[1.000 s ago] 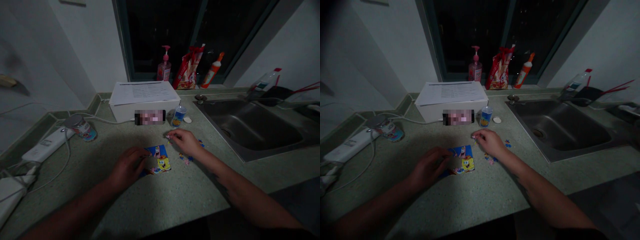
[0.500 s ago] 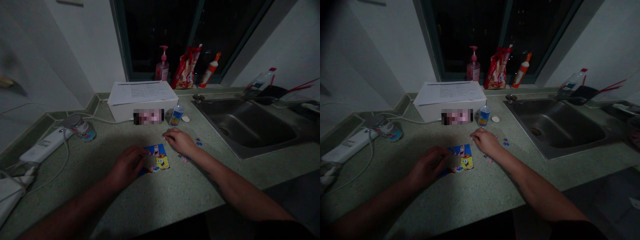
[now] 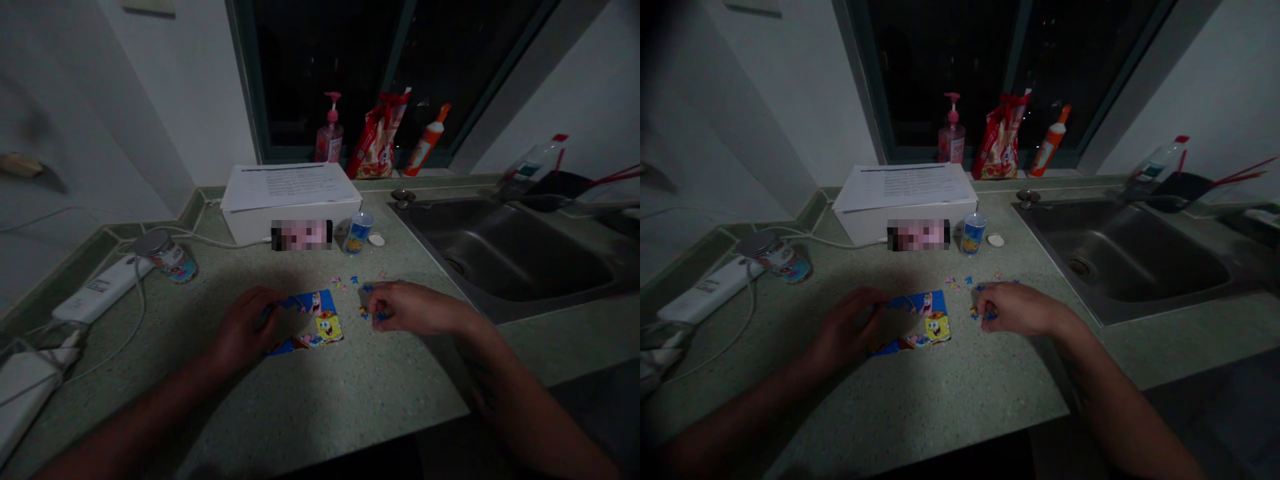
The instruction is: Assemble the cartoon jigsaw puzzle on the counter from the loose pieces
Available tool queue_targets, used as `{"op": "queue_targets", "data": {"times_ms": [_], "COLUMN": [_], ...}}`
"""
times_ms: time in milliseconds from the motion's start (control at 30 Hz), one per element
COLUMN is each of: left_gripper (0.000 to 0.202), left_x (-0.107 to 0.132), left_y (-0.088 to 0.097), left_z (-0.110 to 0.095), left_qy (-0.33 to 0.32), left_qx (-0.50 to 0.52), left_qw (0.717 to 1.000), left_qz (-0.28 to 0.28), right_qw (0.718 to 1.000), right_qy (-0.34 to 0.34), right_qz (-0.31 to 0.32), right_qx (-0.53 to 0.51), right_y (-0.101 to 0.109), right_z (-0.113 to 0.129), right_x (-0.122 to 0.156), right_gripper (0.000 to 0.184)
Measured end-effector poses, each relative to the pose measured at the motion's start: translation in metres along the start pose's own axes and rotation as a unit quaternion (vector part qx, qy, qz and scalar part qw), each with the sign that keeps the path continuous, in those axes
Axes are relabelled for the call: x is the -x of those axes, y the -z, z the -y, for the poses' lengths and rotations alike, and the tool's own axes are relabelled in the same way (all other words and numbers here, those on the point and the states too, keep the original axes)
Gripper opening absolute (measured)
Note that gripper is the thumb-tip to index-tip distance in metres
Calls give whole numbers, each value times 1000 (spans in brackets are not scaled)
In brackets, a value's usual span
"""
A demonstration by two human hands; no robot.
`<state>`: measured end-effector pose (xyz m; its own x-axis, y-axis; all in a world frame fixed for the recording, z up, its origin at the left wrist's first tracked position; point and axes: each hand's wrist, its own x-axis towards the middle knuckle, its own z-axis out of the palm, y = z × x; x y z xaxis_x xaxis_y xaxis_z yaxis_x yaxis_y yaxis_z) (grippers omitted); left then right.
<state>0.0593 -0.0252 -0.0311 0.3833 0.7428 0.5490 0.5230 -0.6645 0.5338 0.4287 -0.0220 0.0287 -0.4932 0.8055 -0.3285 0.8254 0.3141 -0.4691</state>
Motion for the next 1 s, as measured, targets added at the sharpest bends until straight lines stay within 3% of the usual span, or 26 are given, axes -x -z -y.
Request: {"op": "queue_targets", "data": {"times_ms": [267, 533, 667, 1000], "left_gripper": [19, 17, 19, 19], "left_x": [2, 0, 0, -2], "left_y": [-2, 0, -1, 0], "left_z": [3, 0, 2, -2], "left_qy": [7, 12, 7, 4], "left_qx": [7, -1, -10, -5], "left_qw": [1000, 1000, 1000, 1000], "left_qz": [3, 14, 9, 6], "right_qw": [999, 1000, 999, 999], "right_qy": [-4, 13, 41, 36], "right_qz": [14, 7, -1, -24], "right_qx": [46, 26, 11, 0], "right_y": [-5, -3, -6, -12], "right_z": [5, 13, 9, 2], "right_x": [-4, -5, -9, -17], "right_gripper": [21, 20, 19, 14]}}
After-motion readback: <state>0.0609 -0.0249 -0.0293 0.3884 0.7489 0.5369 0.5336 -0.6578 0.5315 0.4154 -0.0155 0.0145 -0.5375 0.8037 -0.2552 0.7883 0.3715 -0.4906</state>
